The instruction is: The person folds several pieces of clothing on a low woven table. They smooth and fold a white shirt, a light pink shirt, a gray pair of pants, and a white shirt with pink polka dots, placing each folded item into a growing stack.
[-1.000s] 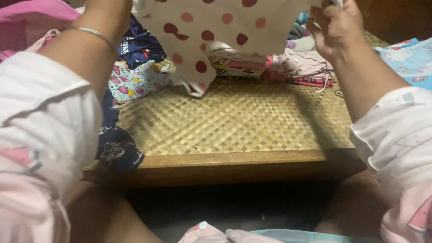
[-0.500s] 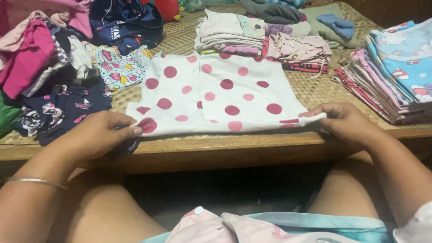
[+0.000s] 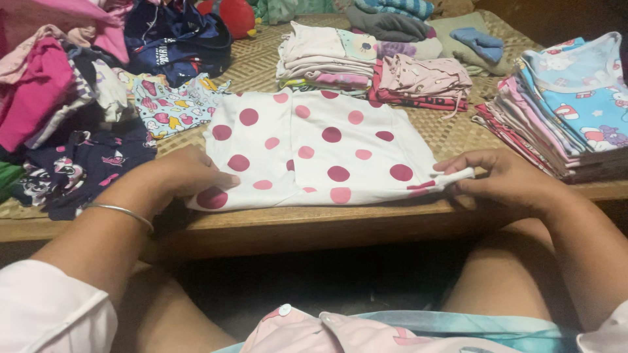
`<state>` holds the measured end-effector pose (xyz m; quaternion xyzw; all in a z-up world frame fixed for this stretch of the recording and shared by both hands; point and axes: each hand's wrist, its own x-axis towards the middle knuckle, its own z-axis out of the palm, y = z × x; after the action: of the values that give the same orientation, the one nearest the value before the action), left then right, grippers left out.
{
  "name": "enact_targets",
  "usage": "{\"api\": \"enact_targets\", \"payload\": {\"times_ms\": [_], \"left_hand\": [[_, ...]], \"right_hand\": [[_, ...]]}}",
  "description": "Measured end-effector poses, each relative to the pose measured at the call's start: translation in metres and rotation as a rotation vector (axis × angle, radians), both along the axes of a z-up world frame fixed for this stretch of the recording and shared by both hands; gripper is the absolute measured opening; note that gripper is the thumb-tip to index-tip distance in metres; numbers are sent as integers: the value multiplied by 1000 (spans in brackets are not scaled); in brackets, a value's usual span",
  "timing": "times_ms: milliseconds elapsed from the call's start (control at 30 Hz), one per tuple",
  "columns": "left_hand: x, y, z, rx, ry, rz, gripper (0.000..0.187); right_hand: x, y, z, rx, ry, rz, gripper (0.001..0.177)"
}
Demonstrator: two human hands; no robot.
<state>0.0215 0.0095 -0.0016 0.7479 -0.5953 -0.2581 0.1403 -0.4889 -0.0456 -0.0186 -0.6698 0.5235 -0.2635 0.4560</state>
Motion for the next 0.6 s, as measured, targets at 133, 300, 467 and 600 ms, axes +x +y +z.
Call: {"api": "enact_targets", "payload": {"times_ms": [133, 300, 467, 600], "left_hand": [[4, -4, 7, -74, 458, 49, 32], [13, -47, 21, -319, 670, -37, 27], [29, -102, -5, -436, 690, -38, 36], [39, -104, -41, -271, 534, 118, 61]], "right_hand": [[-19, -25, -15, -24, -103, 40, 21], [-18, -76, -18, -49, -223, 77, 21], [22, -105, -27, -18, 22, -166, 37], [45, -107, -33, -27, 153, -174, 46]]}}
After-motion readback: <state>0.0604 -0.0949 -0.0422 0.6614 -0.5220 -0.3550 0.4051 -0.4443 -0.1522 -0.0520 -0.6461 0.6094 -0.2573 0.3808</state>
